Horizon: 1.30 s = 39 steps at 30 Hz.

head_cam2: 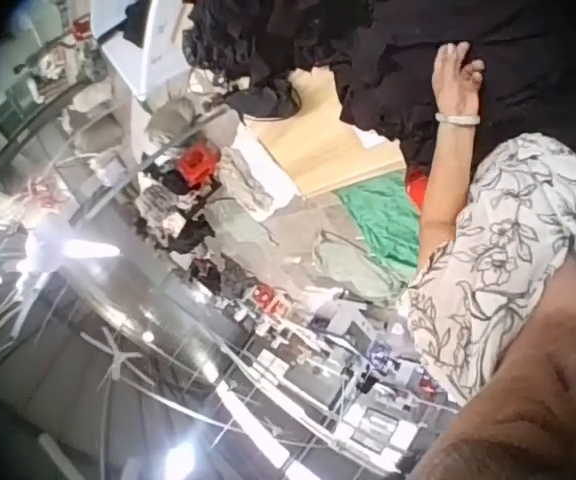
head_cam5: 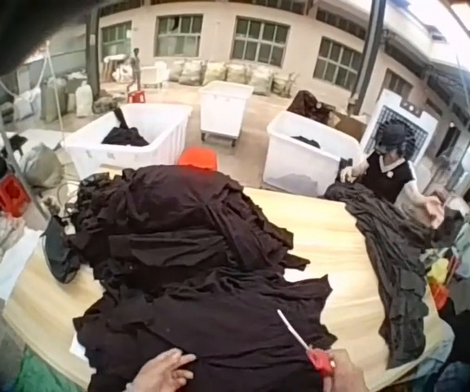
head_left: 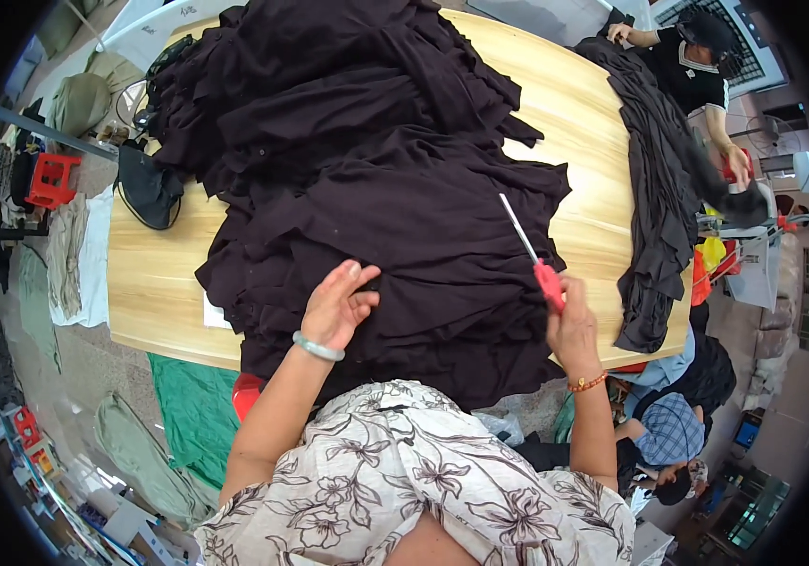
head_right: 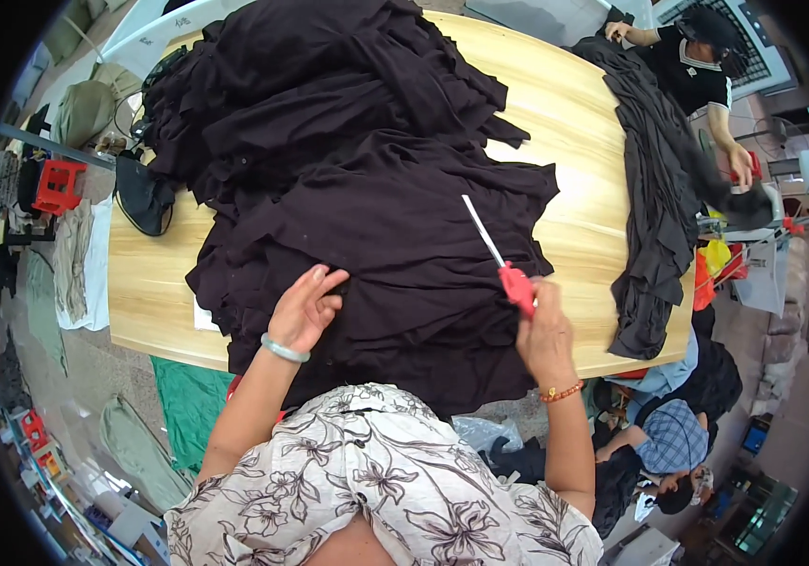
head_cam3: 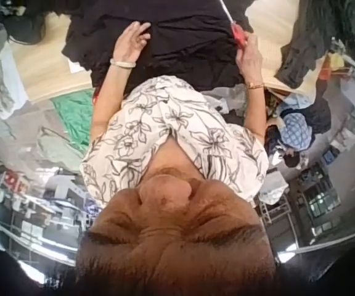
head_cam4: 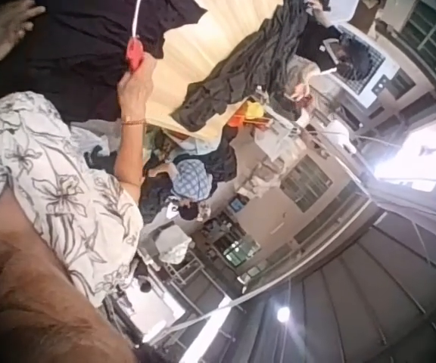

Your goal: Trimming loose threads and excess material from black fabric garment pieces using scissors.

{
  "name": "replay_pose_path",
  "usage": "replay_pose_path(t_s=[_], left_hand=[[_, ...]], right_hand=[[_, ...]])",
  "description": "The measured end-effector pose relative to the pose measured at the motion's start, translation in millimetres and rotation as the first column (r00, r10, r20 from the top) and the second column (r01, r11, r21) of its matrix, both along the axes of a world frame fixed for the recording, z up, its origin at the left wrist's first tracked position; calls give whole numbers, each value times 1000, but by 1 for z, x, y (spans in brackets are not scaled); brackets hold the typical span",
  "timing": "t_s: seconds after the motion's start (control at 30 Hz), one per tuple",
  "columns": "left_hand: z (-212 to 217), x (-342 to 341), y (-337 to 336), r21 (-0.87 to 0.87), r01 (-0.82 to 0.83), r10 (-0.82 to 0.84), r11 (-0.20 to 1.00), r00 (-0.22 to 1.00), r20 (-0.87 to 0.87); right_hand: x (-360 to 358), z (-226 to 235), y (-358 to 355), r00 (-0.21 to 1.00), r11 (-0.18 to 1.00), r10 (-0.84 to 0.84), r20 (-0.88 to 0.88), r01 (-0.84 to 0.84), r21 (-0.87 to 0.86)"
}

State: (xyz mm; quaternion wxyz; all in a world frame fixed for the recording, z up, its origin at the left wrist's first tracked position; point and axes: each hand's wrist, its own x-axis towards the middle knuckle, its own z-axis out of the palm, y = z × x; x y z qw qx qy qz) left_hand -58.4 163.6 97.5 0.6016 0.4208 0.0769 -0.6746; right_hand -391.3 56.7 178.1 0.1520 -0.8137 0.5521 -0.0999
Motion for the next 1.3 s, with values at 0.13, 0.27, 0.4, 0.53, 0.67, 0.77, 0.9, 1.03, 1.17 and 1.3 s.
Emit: replay_pose_path(t_s=[0.13,0.27,0.4,0.53,0.67,0.77,0.9,1.03,1.17,1.3], left_hand=[[-6,-2,-30,-80,-177,165,981,977,-137],[-19,-1,-42,-60,-164,168,985,984,64],[-38,6,-40,0,-128,128,992,991,35],[-50,7,-39,-42,-154,155,987,988,2],[-51,7,-37,-56,-170,172,984,985,29],[-47,11,-32,-112,-144,146,983,989,10],[-38,28,-33,-121,-232,216,965,967,-136],[-44,34,-40,-58,-311,303,949,946,-116],[-54,31,-35,-78,-327,325,942,945,-39],[-50,28,-36,-80,-303,303,950,953,-12]], right_hand=[[24,3,15,979,954,25,201,-83,289],[37,5,17,961,906,267,70,-275,322],[46,-6,18,912,846,411,5,-383,372],[74,-7,10,899,834,437,-36,-391,389],[110,-8,-2,881,809,473,19,-443,386],[101,-5,0,896,807,428,118,-438,397],[86,-8,7,918,822,387,93,-388,417],[99,-5,7,911,829,393,127,-411,381],[124,5,-2,907,802,419,33,-387,456],[144,5,-9,878,794,478,-24,-420,439]])
